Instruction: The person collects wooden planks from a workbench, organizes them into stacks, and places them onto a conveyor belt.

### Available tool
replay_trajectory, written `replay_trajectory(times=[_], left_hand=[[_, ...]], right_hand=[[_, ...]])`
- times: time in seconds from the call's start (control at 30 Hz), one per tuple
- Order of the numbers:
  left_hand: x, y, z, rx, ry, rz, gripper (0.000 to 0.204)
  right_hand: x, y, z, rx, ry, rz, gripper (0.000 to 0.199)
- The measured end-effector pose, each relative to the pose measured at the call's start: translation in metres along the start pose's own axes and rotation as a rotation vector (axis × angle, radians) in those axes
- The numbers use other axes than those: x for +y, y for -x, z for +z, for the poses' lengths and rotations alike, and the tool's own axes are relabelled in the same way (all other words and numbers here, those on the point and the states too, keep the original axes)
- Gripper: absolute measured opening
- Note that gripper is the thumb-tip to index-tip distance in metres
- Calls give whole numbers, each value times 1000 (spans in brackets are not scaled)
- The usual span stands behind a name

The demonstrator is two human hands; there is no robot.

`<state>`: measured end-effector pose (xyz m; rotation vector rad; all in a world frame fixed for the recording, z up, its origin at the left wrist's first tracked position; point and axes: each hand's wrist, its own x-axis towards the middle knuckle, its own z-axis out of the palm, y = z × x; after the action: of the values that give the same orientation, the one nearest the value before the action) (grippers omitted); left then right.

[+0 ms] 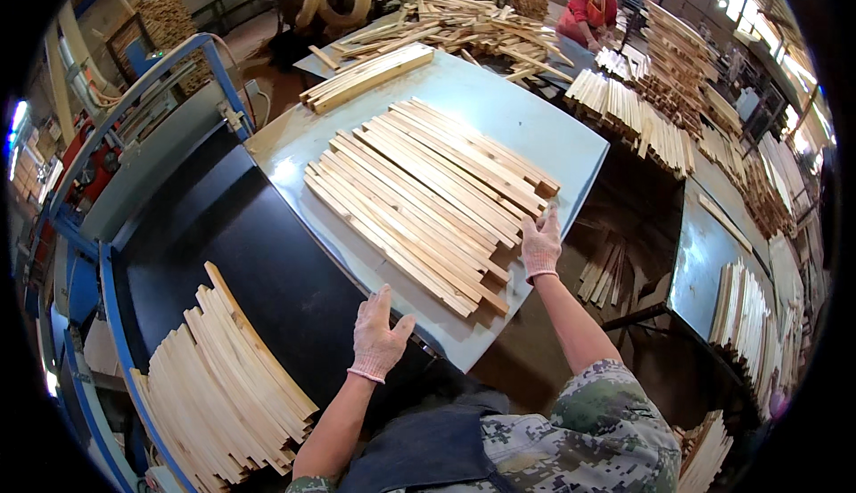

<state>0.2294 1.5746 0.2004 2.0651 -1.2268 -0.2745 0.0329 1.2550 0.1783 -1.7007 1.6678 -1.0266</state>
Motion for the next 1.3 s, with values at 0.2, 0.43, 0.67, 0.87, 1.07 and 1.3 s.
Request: replay_trajectory(times=[0.2,0.43,0.67,0.87,1.07,1.3], left_hand=[[-4,0,-2,-44,-1,-17,74],[14,-8,-2,-21,-97,2,80],[16,2,5,56,-122,6,89],[42,-1,-4,-6,-55,47,77],[43,36,-28,-85,-238,-165,80],[20,121,-87,-66,-483,-307,87]], right_hand=[[3,-3,2,29,-82,-35,68],[10,7,8,-117,38,-313,62],[-71,-9,4,-545,363,-348,44],[-119,-44,121,-593,475,-439,63],[-141,13,150,-604,573,-502,71],[-162,126,149,-795,738,-1130,29]])
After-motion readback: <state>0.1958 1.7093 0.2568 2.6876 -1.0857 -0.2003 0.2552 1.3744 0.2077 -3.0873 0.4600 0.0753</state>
